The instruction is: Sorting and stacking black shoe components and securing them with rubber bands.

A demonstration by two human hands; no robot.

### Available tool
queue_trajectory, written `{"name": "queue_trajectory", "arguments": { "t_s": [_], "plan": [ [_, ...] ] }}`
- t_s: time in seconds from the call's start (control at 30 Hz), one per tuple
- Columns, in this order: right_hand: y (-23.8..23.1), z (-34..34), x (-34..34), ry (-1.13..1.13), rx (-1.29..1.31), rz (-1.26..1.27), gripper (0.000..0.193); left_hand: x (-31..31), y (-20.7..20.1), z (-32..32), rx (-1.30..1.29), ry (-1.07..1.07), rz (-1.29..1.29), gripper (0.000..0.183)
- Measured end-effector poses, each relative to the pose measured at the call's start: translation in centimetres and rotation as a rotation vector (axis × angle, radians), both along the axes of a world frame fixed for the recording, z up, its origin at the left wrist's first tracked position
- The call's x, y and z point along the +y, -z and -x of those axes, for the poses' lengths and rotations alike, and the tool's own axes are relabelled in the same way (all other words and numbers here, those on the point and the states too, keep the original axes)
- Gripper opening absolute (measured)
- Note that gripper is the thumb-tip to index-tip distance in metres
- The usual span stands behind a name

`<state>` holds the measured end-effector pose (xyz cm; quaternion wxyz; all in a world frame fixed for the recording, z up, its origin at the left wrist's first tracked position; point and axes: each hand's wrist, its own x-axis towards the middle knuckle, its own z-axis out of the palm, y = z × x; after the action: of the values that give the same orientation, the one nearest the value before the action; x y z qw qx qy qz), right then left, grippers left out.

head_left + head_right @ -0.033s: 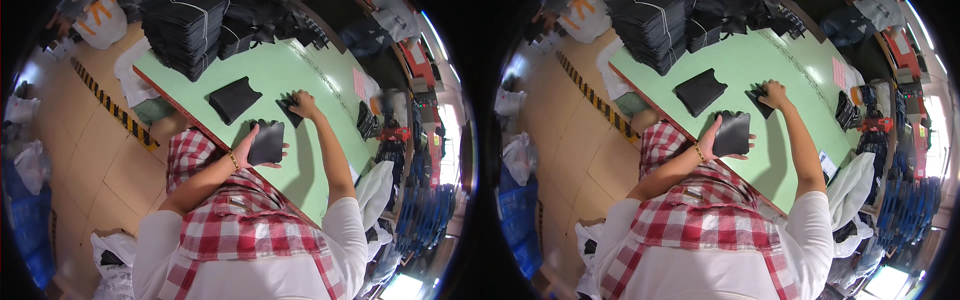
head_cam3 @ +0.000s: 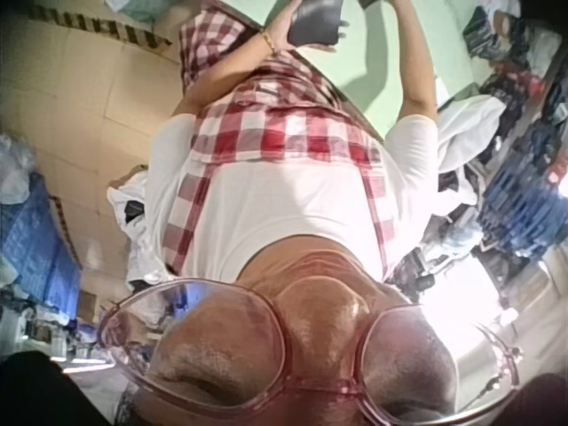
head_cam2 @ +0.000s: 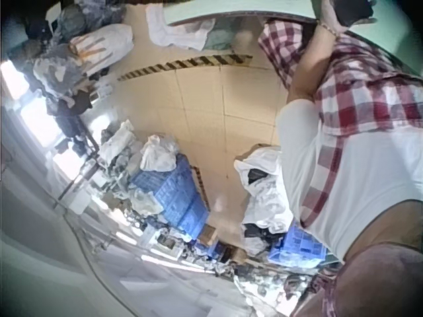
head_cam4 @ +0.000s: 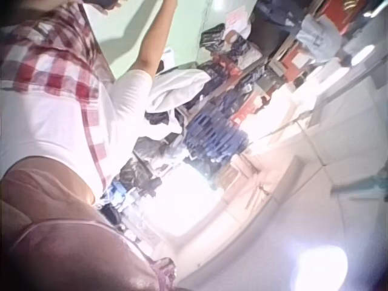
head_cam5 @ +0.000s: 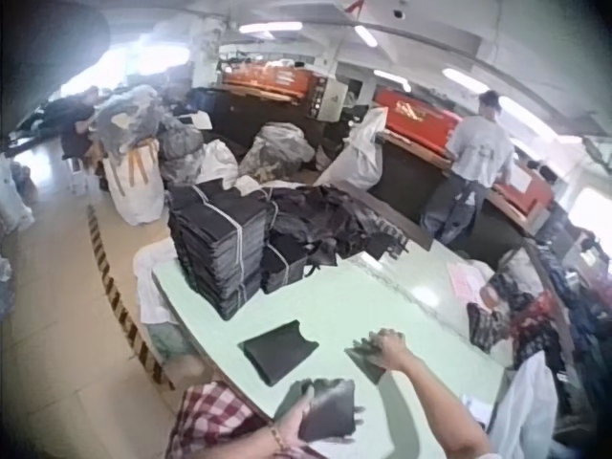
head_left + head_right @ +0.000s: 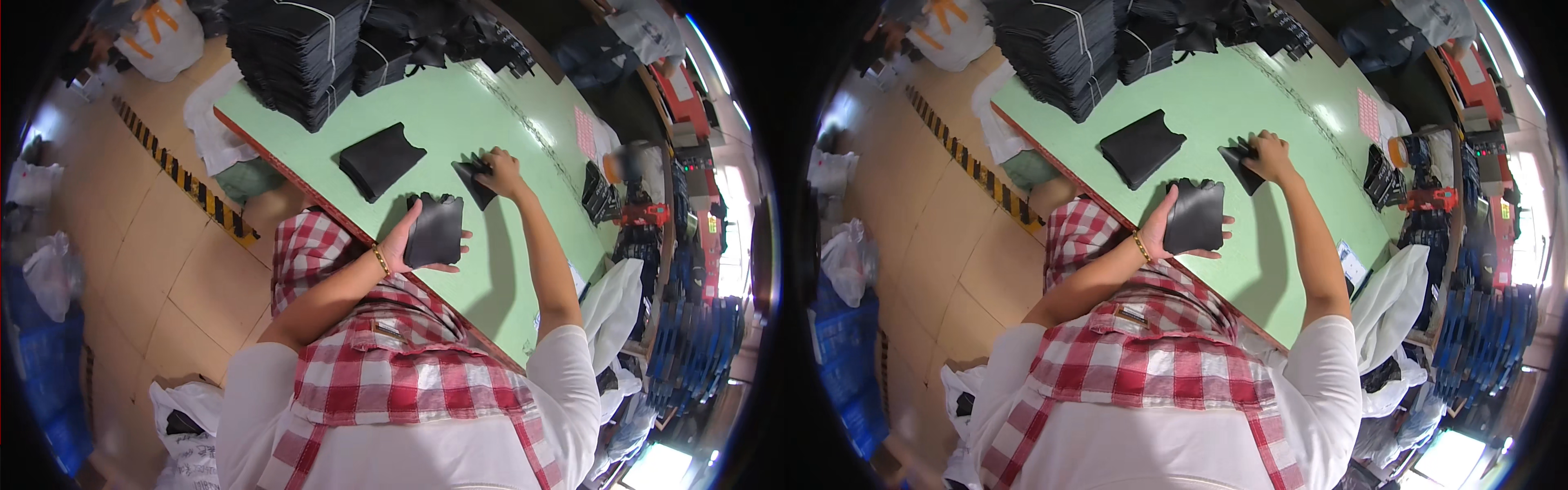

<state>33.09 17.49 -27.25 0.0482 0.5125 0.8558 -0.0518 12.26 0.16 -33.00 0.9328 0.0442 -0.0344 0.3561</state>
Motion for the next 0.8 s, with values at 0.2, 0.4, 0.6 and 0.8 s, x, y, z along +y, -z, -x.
{"name": "queue_trajectory", "arguments": {
  "t_s": [0.2, 0.4, 0.6, 0.8],
  "plan": [
    [-5.3, -5.7, -6.3, 0.239, -0.071, -0.359, 0.023, 0.7, -0.4, -0.7, -0.047, 0.008, 0.064, 0.080],
    [-9.8, -0.3, -11.7, 0.385, 1.017, 0.339, 0.012, 0.6, -0.1, -0.2, -0.001, -0.032, 0.102, 0.083],
    [-4.8, 2.8, -14.2, 0.311, 0.883, 0.292, 0.027, 0.3, -1.0, 0.2, -0.083, 0.073, 0.084, 0.086],
    [-4.2, 0.4, -15.3, 0.318, 0.815, 0.174, 0.041, -0.2, -1.0, 0.3, 0.040, 0.152, -0.049, 0.089]
  ]
}}
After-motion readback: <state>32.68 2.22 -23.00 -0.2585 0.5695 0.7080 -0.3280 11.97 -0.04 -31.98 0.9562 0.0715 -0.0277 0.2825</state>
